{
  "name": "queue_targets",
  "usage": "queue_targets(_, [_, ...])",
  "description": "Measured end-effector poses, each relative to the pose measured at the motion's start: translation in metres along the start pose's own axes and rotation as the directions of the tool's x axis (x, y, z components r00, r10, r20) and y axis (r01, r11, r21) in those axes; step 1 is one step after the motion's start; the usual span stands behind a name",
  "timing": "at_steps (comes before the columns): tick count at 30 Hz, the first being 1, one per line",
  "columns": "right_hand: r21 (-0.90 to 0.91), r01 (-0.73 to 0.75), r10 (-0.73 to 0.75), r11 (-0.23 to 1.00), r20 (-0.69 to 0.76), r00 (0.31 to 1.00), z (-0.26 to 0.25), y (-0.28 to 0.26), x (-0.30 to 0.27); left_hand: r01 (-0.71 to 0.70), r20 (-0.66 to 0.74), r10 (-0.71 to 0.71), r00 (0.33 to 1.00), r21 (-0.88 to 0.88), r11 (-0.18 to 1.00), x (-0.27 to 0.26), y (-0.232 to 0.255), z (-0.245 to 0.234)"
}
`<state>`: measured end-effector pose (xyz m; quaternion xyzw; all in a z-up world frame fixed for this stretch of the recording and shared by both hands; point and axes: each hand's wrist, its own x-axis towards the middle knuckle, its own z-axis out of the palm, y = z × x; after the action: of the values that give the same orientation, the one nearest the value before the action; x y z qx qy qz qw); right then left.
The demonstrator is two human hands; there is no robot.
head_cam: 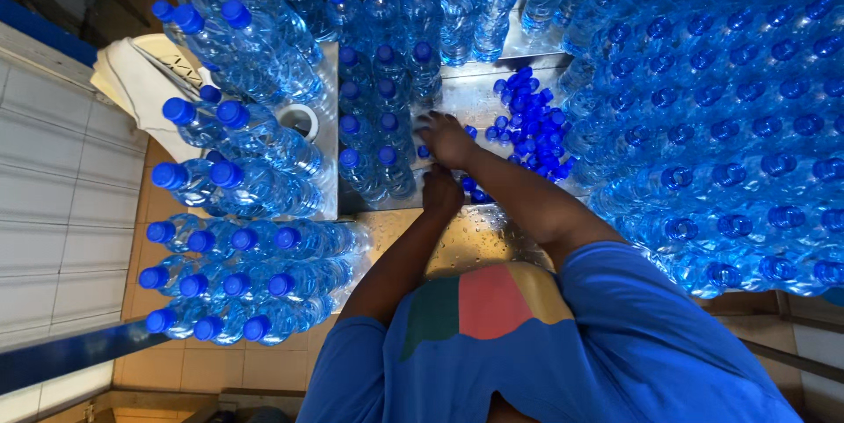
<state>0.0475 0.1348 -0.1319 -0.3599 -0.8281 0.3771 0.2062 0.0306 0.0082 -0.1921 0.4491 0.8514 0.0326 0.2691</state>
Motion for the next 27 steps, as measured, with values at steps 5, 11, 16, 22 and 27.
queue_targets(5, [-0.562,0.491,-0.198,0.666,0.501,0.843,0.004,0.072,-0.002,-0.206,-0.05,0.2,0.979,-0.22,0.953,-0.028,0.005,-0.018])
queue_targets(11, [-0.574,0.349,0.113,0.741,0.619,0.777,-0.018,0.167,0.026,-0.386,-0.442,0.316,0.84,-0.076,0.919,-0.045,0.015,-0.061])
queue_targets(16, [-0.66,0.235,0.301,0.714,0.592,0.748,-0.171,0.088,0.076,-0.098,-0.294,0.078,0.953,-0.054,0.994,-0.018,0.033,-0.06])
queue_targets(22, [-0.17,-0.553,0.488,0.816,-0.312,0.815,-0.336,-0.02,0.121,-0.369,-0.244,0.297,0.923,-0.346,0.863,0.017,0.041,-0.027])
queue_targets(27, [-0.446,-0.363,0.229,0.818,-0.325,0.917,-0.337,0.036,0.186,-0.44,0.001,0.514,0.858,-0.515,0.736,-0.032,0.047,-0.055])
